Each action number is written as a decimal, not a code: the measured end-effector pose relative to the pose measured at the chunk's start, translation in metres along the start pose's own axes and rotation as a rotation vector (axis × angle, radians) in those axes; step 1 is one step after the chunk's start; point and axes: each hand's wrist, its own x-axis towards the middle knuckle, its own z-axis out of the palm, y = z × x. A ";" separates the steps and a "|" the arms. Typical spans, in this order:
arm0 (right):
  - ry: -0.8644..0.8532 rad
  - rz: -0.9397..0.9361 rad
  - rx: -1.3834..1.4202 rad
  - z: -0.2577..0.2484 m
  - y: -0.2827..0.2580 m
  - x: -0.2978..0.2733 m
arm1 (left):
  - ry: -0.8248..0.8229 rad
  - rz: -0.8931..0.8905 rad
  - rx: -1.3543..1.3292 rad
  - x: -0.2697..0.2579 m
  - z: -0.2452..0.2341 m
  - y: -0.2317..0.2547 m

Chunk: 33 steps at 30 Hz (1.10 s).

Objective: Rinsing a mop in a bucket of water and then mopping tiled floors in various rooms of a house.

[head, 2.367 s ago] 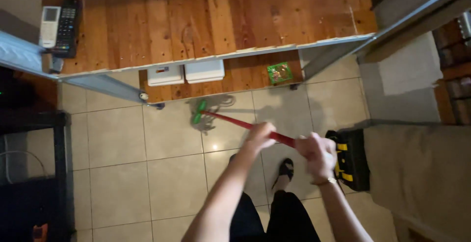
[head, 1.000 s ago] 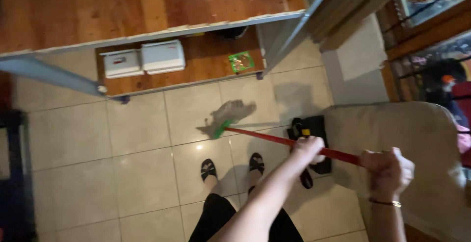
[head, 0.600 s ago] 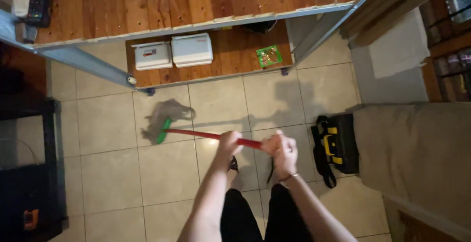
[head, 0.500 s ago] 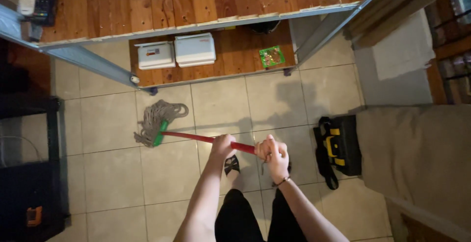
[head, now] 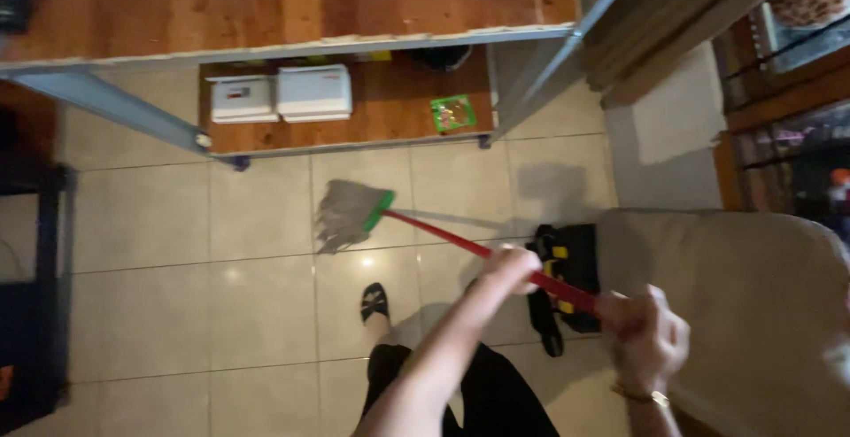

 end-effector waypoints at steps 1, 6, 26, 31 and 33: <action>0.005 -0.003 -0.003 -0.019 -0.016 0.005 | 0.005 0.057 -0.002 0.017 0.015 0.026; 0.018 -0.125 0.020 -0.090 -0.089 0.014 | 0.022 0.339 -0.018 0.100 0.110 0.139; -0.493 -0.269 0.122 -0.016 0.003 0.004 | 0.204 -0.056 -0.381 -0.046 0.012 0.045; -0.431 -0.015 0.109 0.051 0.067 -0.063 | 0.294 -0.198 -0.312 -0.140 0.020 -0.049; -0.715 -0.083 0.332 0.068 0.083 -0.089 | 0.302 -0.278 -0.220 -0.165 0.044 -0.087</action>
